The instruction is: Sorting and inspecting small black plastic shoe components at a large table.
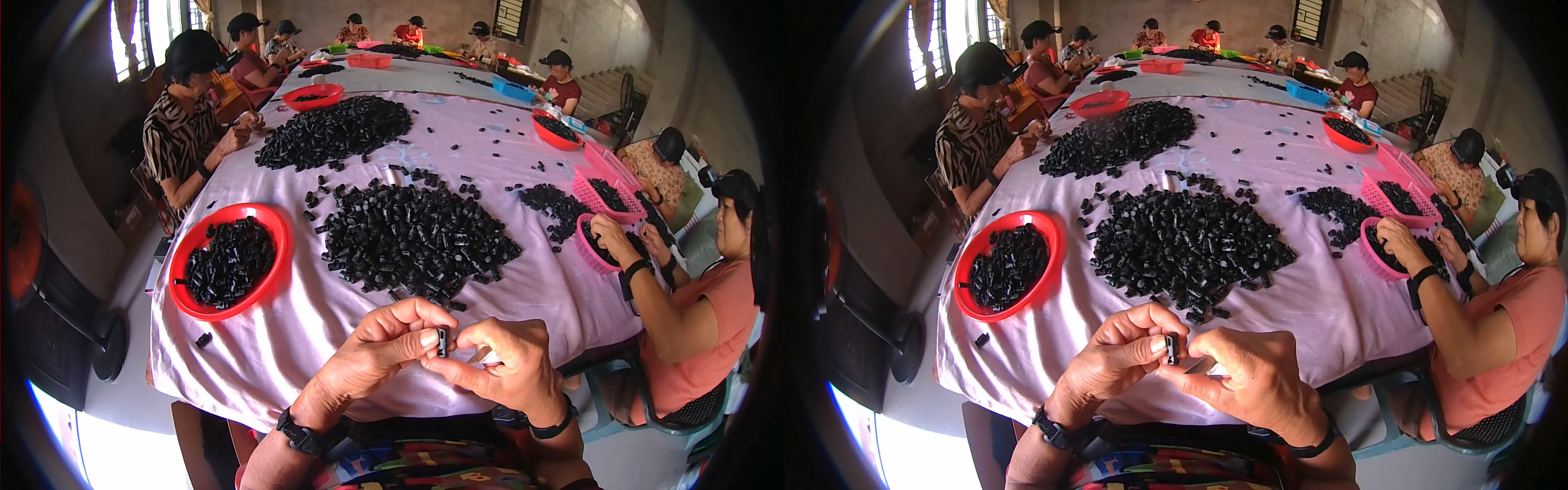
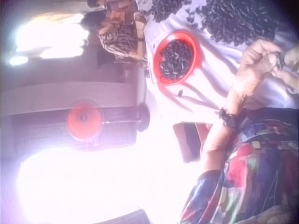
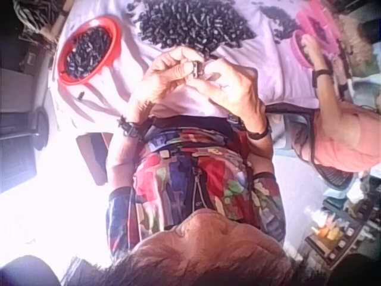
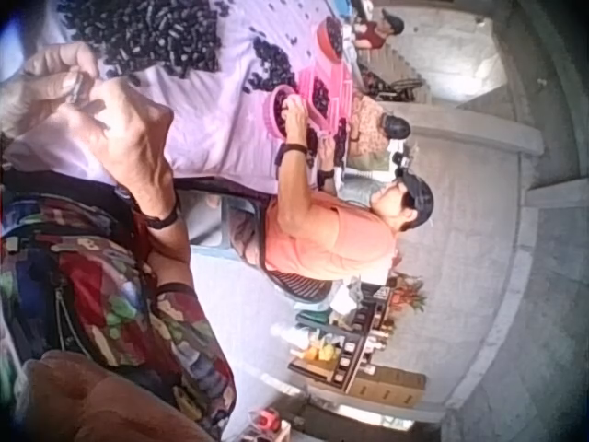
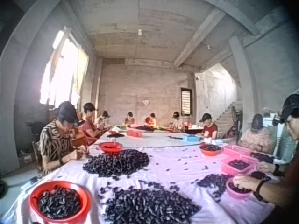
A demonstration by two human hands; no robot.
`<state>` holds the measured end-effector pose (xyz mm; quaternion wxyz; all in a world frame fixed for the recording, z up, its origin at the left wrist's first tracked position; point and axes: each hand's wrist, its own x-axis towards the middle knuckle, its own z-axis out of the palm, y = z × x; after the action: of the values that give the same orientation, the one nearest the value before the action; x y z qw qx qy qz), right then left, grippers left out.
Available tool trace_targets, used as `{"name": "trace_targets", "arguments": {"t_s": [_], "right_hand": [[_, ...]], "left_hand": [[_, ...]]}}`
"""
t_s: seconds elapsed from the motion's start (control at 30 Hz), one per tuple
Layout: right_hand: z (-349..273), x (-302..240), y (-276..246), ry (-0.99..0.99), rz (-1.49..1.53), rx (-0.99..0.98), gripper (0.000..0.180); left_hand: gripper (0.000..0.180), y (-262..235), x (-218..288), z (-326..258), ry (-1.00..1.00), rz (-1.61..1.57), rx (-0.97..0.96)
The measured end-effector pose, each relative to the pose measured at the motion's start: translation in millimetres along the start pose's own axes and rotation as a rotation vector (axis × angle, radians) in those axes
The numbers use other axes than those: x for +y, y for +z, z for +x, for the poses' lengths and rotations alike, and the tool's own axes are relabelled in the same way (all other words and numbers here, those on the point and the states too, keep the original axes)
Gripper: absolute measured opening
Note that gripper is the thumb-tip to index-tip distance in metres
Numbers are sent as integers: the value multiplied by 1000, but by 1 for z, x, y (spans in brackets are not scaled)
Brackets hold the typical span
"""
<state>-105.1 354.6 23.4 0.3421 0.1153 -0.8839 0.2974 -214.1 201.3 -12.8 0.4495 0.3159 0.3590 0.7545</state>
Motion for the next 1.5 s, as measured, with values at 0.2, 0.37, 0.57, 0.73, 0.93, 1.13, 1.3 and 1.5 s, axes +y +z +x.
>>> {"name": "trace_targets", "arguments": {"t_s": [0.2, 0.37, 0.57, 0.73, 0.93, 1.13, 1.3, 1.5], "right_hand": [[2, -7, -12, 8, -34, -63, 22], [-2, -2, -10, -1, -32, -16, 24], [-1, 1, -7, -2, 53, 47, 18], [-2, -1, -12, 84, 139, -2, 20], [0, -2, -12, 169, 314, 6, 16], [1, 0, -8, 162, 339, -25, 16], [2, -5, -11, 168, 274, 9, 16], [2, -2, -11, 88, 122, -20, 27]], "left_hand": [[23, -4, -2, 3, 50, 18, -9], [23, -5, -1, 2, 87, 60, 1], [23, -7, 5, -1, -41, 18, -14], [22, 0, 7, -1, -70, -3, 1], [20, 1, 7, -2, -91, -91, -34], [25, 2, 6, 0, -166, -69, -14], [26, -1, 4, -1, -168, -139, -39], [25, -7, -1, -1, -146, -224, -31]]}}
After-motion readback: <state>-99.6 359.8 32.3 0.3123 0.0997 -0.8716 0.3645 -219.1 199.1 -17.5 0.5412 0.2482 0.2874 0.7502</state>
